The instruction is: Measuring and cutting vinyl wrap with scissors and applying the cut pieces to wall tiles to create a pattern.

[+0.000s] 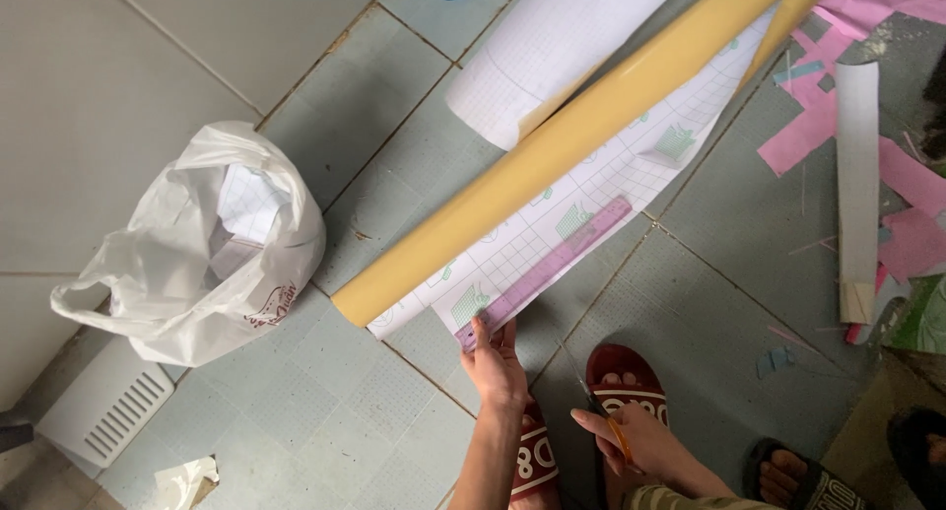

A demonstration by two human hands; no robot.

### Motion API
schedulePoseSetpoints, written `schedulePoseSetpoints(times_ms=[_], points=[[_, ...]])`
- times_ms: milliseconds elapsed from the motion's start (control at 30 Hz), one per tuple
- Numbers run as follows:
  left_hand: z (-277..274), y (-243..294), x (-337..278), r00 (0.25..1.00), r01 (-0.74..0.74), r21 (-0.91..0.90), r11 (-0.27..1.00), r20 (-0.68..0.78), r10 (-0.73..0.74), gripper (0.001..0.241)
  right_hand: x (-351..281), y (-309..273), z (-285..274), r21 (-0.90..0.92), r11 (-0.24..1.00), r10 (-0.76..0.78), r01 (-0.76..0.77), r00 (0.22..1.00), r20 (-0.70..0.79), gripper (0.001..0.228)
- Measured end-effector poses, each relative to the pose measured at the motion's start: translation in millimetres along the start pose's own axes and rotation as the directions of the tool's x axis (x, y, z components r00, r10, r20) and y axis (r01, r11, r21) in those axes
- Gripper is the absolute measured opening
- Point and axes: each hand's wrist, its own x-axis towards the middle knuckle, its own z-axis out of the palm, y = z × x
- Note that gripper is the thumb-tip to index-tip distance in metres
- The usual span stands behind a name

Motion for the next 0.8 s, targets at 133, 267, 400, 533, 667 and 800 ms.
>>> schedulePoseSetpoints(times_ms=[133,267,400,533,667,800], points=[[3,2,-1,1.0,0.017,0.007,1.0,-0.018,-0.017,0.044,6,-7,0,-0.024,1.0,0.006,-0.007,1.0,-0.019,0.071],[3,4,-3,1.0,-0.011,-0.009,1.0,0.021,0.012,0.04,9,-8,2,-0.025,0.999,-0.025,0.025,0.999,-0.03,0.073],[-1,2,3,1.0,0.009,-0.027,1.0,0.004,-0.009,0.04,8,-16,2,-0.072,0.997,0.004,-0.007,0.999,-0.042,0.079],[-1,3,2,1.0,0.014,-0.031,0.999,0.016,-0.013,0.039,14,-11,-2,-0.064,0.998,0.003,-0.004,1.0,-0.017,0.086],[-5,0,8,0.999,0.001,-0.053,0.999,0.039,0.002,0.033,4,-26,-2,-0.107,0.994,-0.007,0.003,0.999,-0.04,0.084],[-5,3,6,0.999,0.006,-0.054,0.999,0.042,-0.004,0.035,9,-30,-8,-0.238,0.971,0.023,-0.025,1.0,-0.011,0.084]])
